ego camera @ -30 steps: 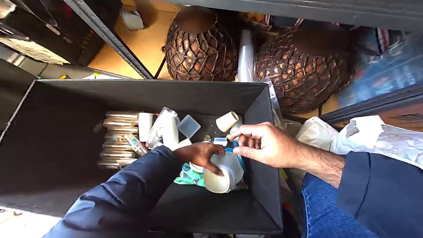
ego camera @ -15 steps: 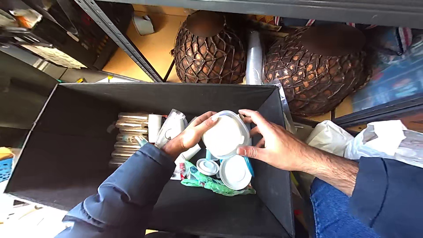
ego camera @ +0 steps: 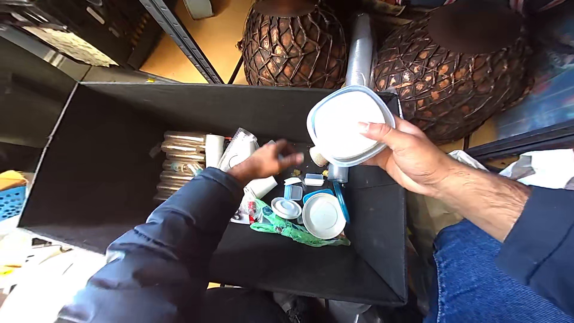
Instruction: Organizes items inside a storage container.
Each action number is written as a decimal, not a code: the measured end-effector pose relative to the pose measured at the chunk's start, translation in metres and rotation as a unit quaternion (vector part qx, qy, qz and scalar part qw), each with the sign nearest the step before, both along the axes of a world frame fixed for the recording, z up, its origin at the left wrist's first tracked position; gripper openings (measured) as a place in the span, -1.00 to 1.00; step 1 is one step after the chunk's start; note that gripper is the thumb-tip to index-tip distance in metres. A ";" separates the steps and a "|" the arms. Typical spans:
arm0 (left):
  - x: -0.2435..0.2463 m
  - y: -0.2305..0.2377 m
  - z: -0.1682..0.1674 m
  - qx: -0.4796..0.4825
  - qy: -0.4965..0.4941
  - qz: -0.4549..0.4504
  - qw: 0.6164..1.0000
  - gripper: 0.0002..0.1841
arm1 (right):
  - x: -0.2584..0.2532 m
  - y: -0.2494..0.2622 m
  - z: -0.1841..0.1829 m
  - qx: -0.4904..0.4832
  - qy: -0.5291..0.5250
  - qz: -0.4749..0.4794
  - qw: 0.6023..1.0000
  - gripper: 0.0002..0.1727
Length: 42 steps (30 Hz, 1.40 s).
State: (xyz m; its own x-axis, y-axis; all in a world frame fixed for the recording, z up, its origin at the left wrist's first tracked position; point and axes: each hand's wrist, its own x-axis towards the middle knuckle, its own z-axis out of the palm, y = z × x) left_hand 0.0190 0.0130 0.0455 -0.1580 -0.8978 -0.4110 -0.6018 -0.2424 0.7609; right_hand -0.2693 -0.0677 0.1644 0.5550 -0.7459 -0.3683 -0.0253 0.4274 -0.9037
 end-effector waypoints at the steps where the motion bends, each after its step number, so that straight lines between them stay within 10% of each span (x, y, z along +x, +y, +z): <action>1: -0.001 0.009 -0.021 0.039 -0.117 -0.082 0.989 -0.45 | 0.000 0.001 0.001 -0.002 0.002 -0.002 1.000 -0.37; 5: -0.030 0.062 -0.076 0.156 -0.273 -0.297 0.902 -0.11 | -0.002 0.003 0.004 -0.008 0.010 0.010 1.000 -0.36; 8: -0.034 0.057 -0.073 0.143 -0.296 -0.342 0.880 -0.30 | -0.004 0.004 0.005 -0.009 0.002 0.012 1.000 -0.35; 12: -0.012 0.029 -0.061 0.201 -0.220 -0.283 0.912 -0.48 | -0.009 0.004 0.005 -0.012 -0.007 0.020 1.000 -0.37; 15: -0.012 0.022 -0.058 0.266 -0.218 -0.167 0.924 -0.08 | -0.011 0.004 0.005 -0.015 -0.012 0.027 0.999 -0.37; 19: -0.027 0.036 -0.096 0.201 -0.289 -0.080 0.933 -0.27 | -0.009 0.004 0.005 -0.010 -0.018 0.023 1.000 -0.35; 30: -0.043 0.032 -0.104 0.099 -0.049 -0.010 0.994 0.17 | -0.010 0.002 0.004 -0.005 -0.025 0.020 0.999 -0.34; 38: 0.034 0.008 -0.068 0.143 -0.354 -0.163 0.910 -0.14 | -0.007 -0.001 0.001 -0.014 -0.018 0.012 1.000 -0.37; 42: 0.017 0.027 -0.066 0.208 -0.439 -0.151 0.861 0.16 | -0.005 0.000 0.001 -0.016 -0.021 0.009 1.000 -0.37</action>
